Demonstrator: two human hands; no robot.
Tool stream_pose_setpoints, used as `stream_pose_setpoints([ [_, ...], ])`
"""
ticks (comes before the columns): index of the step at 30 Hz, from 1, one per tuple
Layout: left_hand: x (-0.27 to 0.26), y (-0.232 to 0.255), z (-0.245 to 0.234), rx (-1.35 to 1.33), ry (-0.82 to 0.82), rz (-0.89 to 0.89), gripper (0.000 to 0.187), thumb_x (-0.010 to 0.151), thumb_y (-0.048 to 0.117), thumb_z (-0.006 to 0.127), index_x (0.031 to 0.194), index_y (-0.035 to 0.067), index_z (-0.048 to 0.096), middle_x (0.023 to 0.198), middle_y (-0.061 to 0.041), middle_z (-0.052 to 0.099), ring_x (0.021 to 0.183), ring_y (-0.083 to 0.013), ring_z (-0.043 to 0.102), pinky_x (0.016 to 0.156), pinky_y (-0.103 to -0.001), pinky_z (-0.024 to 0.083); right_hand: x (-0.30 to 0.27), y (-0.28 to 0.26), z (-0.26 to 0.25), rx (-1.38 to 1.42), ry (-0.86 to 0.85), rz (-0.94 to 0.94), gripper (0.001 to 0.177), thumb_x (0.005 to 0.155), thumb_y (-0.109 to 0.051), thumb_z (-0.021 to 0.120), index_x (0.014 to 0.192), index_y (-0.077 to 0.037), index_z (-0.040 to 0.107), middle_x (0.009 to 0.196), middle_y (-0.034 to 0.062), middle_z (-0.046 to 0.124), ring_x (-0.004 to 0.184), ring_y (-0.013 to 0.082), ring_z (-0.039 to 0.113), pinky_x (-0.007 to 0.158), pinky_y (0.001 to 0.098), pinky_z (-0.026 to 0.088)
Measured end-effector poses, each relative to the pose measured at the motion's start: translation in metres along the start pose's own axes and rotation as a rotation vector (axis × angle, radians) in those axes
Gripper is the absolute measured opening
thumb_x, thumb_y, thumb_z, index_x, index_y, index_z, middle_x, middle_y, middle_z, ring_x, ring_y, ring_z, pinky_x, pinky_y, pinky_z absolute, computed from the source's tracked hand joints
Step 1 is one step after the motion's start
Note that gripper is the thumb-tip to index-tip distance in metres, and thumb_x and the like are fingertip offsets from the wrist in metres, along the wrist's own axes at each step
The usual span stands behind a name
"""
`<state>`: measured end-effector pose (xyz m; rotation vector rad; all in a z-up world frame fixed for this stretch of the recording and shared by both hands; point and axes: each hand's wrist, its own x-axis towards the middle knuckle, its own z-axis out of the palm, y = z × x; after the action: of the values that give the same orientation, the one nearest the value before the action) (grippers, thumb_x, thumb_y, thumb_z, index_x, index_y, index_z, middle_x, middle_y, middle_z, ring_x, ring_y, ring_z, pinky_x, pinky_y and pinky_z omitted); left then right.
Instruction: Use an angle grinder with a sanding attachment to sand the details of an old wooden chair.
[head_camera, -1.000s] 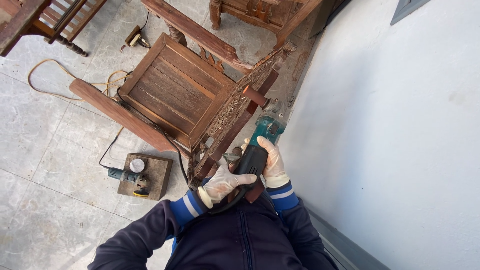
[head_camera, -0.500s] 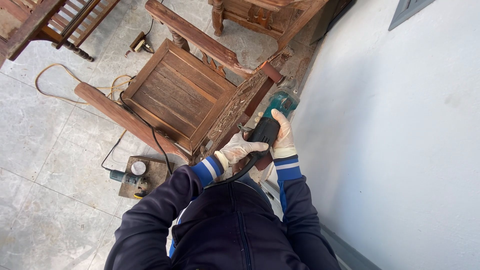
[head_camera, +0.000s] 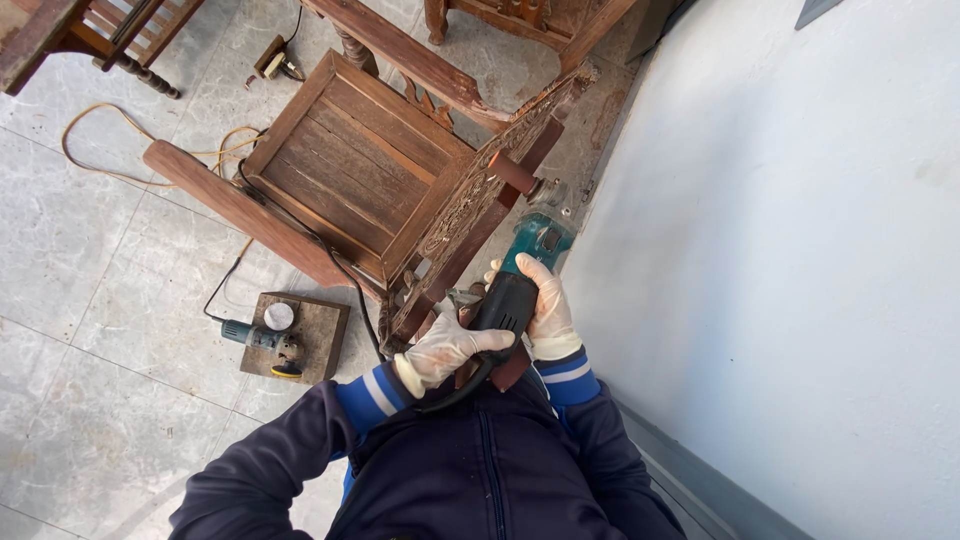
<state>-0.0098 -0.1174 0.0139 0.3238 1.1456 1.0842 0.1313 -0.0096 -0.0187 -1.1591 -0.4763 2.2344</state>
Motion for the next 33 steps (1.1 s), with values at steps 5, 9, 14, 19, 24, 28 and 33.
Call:
stream_pose_setpoints([
  [5,-0.035,0.005,-0.006,0.023,-0.073,-0.092,0.075,0.071,0.019,0.088,0.134,-0.005,0.057,0.115,-0.014,0.068,0.099,-0.0244,0.064,0.083,-0.038,0.051,-0.029,0.013,0.014,-0.008,0.033,0.016,0.047,0.09,-0.037,0.069,0.112,0.006,0.069,0.093,0.0158,0.073,0.081,0.0243,0.071,0.076,0.0371,0.061],
  [9,-0.044,0.003,-0.003,-0.047,-0.13,-0.034,0.069,0.072,0.017,0.087,0.131,-0.002,0.058,0.116,-0.007,0.069,0.105,-0.0175,0.066,0.093,-0.032,0.054,-0.034,0.023,0.007,-0.012,0.005,-0.018,0.046,0.091,-0.036,0.069,0.111,0.005,0.068,0.093,0.0159,0.073,0.081,0.0241,0.071,0.076,0.0372,0.061],
  [14,-0.043,-0.001,-0.007,-0.019,-0.123,-0.053,0.069,0.072,0.017,0.087,0.132,-0.004,0.059,0.115,-0.009,0.069,0.105,-0.019,0.066,0.092,-0.032,0.054,-0.038,0.023,0.011,0.012,0.016,-0.005,0.046,0.091,-0.037,0.069,0.111,0.005,0.068,0.092,0.0158,0.073,0.08,0.0238,0.071,0.074,0.0376,0.061],
  [19,-0.006,0.003,-0.001,0.042,-0.018,-0.068,0.082,0.07,0.017,0.089,0.136,-0.005,0.046,0.116,-0.01,0.066,0.107,-0.021,0.065,0.094,-0.034,0.054,-0.009,0.005,0.001,0.036,0.022,-0.001,0.045,0.092,-0.036,0.068,0.111,0.005,0.068,0.091,0.0162,0.073,0.079,0.0258,0.071,0.075,0.0385,0.061],
  [24,0.048,0.018,0.007,0.033,-0.042,0.089,0.087,0.064,0.015,0.091,0.134,-0.006,0.044,0.113,-0.012,0.068,0.1,-0.0211,0.07,0.086,-0.033,0.06,0.038,-0.026,-0.022,0.003,-0.027,-0.097,0.044,0.094,-0.034,0.069,0.112,0.006,0.067,0.093,0.018,0.073,0.079,0.0274,0.071,0.077,0.0391,0.061],
  [28,0.081,0.027,0.013,0.072,-0.058,0.0,0.069,0.067,0.017,0.09,0.122,-0.009,0.057,0.1,-0.016,0.071,0.082,-0.0225,0.071,0.067,-0.036,0.061,0.064,-0.052,-0.032,-0.006,-0.048,-0.117,0.043,0.094,-0.033,0.069,0.111,0.006,0.066,0.092,0.0186,0.073,0.078,0.0275,0.071,0.076,0.0391,0.061],
  [33,0.094,0.041,0.021,0.061,-0.082,-0.154,0.051,0.07,0.02,0.087,0.111,-0.004,0.068,0.089,-0.012,0.073,0.069,-0.0219,0.07,0.056,-0.035,0.058,0.074,-0.069,-0.024,-0.001,-0.017,-0.177,0.036,0.093,-0.029,0.071,0.112,0.001,0.065,0.096,0.0153,0.073,0.082,0.0266,0.072,0.075,0.04,0.062],
])
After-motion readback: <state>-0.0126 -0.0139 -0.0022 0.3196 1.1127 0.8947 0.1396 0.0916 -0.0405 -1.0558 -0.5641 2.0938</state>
